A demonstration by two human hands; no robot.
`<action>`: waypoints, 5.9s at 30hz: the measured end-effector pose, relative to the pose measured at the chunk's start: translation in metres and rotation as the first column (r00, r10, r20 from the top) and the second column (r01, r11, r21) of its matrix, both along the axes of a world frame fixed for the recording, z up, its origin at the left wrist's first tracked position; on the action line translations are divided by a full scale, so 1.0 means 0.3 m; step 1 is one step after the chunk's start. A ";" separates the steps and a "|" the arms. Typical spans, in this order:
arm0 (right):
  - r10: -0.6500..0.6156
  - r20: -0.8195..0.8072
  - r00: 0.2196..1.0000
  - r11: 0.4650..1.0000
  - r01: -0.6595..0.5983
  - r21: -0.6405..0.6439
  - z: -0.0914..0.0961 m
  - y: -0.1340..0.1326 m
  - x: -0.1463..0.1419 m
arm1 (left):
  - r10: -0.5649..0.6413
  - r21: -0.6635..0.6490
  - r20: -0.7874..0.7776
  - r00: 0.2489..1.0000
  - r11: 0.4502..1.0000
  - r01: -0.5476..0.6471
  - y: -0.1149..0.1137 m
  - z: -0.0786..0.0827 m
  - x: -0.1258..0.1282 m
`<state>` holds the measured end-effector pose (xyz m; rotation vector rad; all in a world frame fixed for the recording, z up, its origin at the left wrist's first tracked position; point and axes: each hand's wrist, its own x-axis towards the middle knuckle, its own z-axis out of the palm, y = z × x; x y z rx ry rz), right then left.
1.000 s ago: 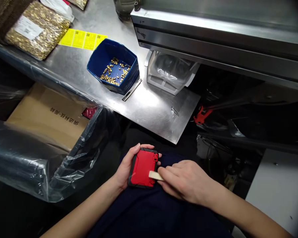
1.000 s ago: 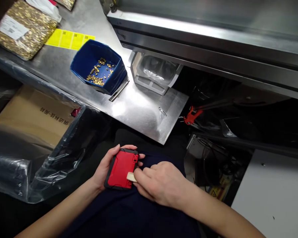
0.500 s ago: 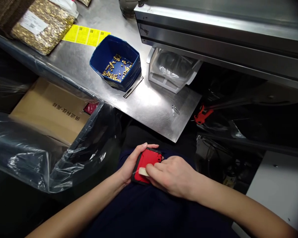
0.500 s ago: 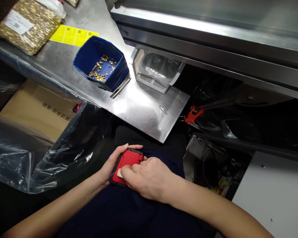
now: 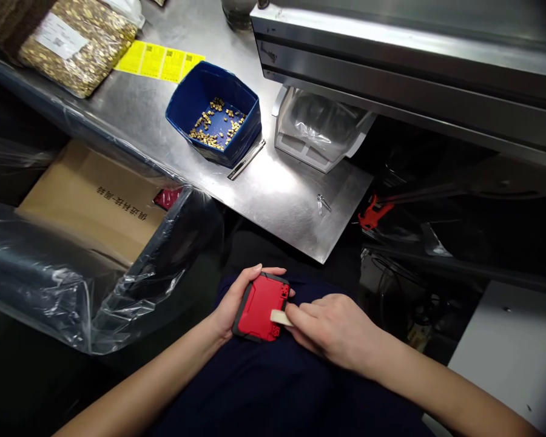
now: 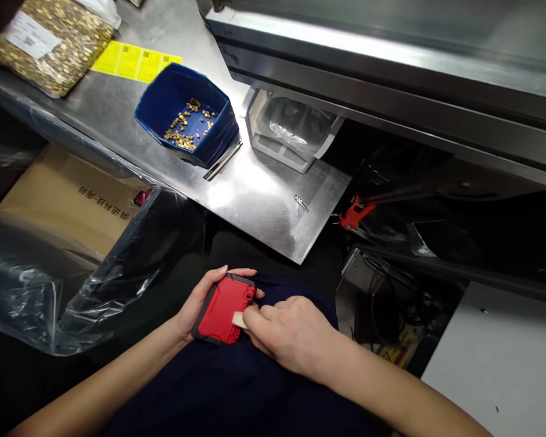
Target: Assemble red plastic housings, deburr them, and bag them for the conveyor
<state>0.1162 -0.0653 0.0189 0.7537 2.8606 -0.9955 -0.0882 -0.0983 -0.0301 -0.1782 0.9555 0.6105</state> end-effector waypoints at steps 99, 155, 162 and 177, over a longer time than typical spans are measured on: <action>-0.161 0.432 0.887 0.960 0.243 -0.141 0.075 0.004 -0.054 | -0.048 -0.071 -0.171 0.984 0.997 0.036 -0.001 0.013 -0.037; -0.669 0.521 0.530 0.743 0.504 0.441 -0.376 0.470 0.483 | 0.218 0.177 -0.119 0.969 0.965 -0.196 0.059 -0.059 -0.193; -0.510 0.531 0.677 0.855 0.332 0.398 -0.469 0.515 0.570 | 0.161 0.223 -0.141 0.977 0.967 -0.127 0.061 -0.111 -0.202; 0.126 0.510 0.851 0.983 -0.039 -0.178 -0.066 0.190 0.054 | -0.090 0.316 -0.512 0.854 0.905 0.285 0.066 -0.106 -0.224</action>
